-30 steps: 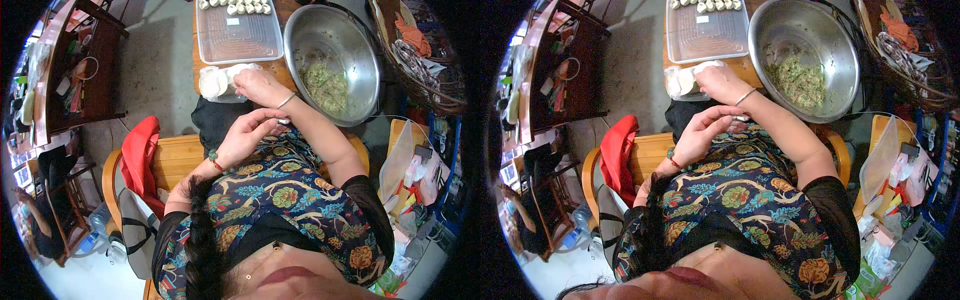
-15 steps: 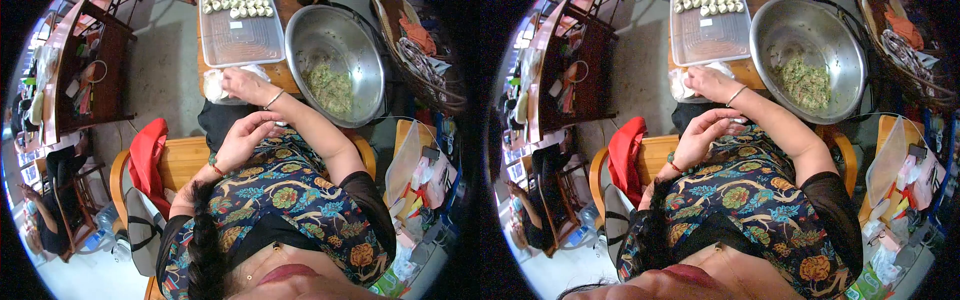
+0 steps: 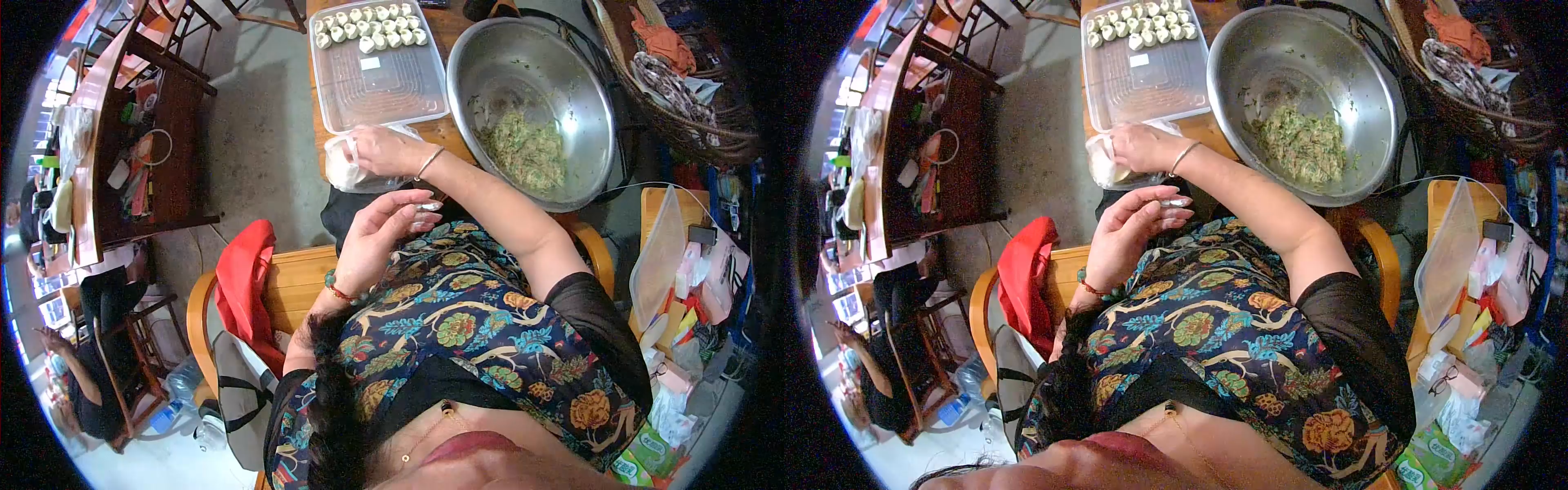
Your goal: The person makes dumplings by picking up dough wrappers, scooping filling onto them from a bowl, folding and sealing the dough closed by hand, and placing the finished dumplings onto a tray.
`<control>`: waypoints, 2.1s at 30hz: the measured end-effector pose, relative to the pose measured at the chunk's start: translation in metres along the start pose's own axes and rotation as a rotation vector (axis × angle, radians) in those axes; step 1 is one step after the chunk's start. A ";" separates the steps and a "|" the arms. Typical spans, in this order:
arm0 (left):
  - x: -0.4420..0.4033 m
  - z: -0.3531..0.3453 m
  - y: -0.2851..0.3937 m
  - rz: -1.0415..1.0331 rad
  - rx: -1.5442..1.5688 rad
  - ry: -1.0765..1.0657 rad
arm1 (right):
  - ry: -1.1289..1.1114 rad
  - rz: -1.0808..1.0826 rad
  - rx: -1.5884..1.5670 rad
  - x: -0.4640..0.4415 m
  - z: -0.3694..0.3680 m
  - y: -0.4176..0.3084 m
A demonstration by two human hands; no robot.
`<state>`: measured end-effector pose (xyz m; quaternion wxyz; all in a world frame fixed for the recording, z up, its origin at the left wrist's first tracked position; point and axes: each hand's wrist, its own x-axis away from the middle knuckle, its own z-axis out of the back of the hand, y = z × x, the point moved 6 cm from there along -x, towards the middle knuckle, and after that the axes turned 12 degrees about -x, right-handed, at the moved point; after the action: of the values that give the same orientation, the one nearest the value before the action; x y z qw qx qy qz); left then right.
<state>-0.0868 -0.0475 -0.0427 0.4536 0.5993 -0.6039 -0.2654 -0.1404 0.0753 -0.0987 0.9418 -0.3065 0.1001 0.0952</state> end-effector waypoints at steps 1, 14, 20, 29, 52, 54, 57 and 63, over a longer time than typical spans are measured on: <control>0.000 0.002 0.000 0.002 0.025 0.006 | 0.096 -0.066 -0.062 -0.002 0.012 0.000; -0.033 0.019 -0.007 -0.040 0.666 0.197 | 0.462 0.143 0.000 0.063 0.124 -0.091; -0.047 0.003 -0.008 -0.008 0.464 0.126 | 0.228 0.064 -0.011 0.117 0.124 -0.116; -0.056 -0.043 0.016 -0.043 0.396 -0.063 | 0.324 -0.811 0.332 0.257 0.211 -0.077; -0.108 -0.038 -0.049 0.128 0.208 0.135 | 0.298 -0.637 0.353 0.262 0.183 -0.012; -0.111 -0.036 -0.051 0.129 0.198 0.146 | 0.326 -0.518 0.429 0.258 0.172 -0.001; -0.115 -0.033 -0.056 0.129 0.209 0.163 | 0.237 -0.545 0.436 0.259 0.162 0.007; -0.117 -0.030 -0.058 0.132 0.198 0.172 | -0.003 -0.609 0.253 0.271 0.133 0.007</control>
<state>-0.0480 0.0643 -0.1066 0.4588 0.6208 -0.6239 -0.1218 0.1364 0.1923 -0.0638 0.9578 -0.2026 0.0135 -0.2036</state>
